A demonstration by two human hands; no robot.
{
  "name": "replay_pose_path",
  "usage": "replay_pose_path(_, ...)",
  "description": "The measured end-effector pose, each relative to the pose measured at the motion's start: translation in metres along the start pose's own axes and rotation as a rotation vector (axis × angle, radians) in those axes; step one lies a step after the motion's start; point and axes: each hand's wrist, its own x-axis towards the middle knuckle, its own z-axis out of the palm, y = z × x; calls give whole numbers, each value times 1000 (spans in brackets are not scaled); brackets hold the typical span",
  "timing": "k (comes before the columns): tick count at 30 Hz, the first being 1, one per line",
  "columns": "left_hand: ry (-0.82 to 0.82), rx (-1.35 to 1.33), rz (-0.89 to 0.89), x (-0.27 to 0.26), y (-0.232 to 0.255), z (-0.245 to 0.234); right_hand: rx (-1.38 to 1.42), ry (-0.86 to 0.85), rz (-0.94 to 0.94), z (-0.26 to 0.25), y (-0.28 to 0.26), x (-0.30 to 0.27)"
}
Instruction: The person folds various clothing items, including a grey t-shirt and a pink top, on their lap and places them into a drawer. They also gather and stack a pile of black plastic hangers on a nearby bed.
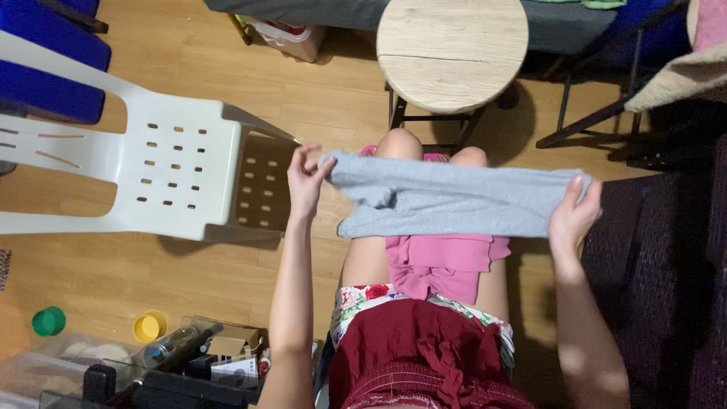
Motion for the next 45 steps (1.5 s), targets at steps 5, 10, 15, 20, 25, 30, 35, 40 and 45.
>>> replay_pose_path(5, 22, -135, -22, 44, -35, 29, -93, 34, -62, 1, 9, 29)
replay_pose_path(10, 166, 25, 123, 73, -66, 52, -126, -3, -12, 9, 18, 35)
replay_pose_path(15, 36, -52, 173, 92, -62, 56, -96, 4, -82, 6, 15, 34)
replay_pose_path(20, -61, 146, -277, 81, -88, 67, -33, 25, -91, 6, 20, 34)
replay_pose_path(25, -100, 305, -87, 56, -106, 81, -57, -5, -46, -2, 20, 42)
replay_pose_path(30, -22, 461, -150, 53, -69, 70, -107, -17, -39, -17, 13, 51)
replay_pose_path(35, 42, 751, 49, 37, -17, 79, -182, -86, -78, -15, 12, 46)
replay_pose_path(40, -324, 627, 259, 16, 41, 62, -187, -157, 27, -9, 25, 38)
replay_pose_path(45, -467, 883, 489, -5, 85, 57, -212, -130, -111, -3, 6, 31)
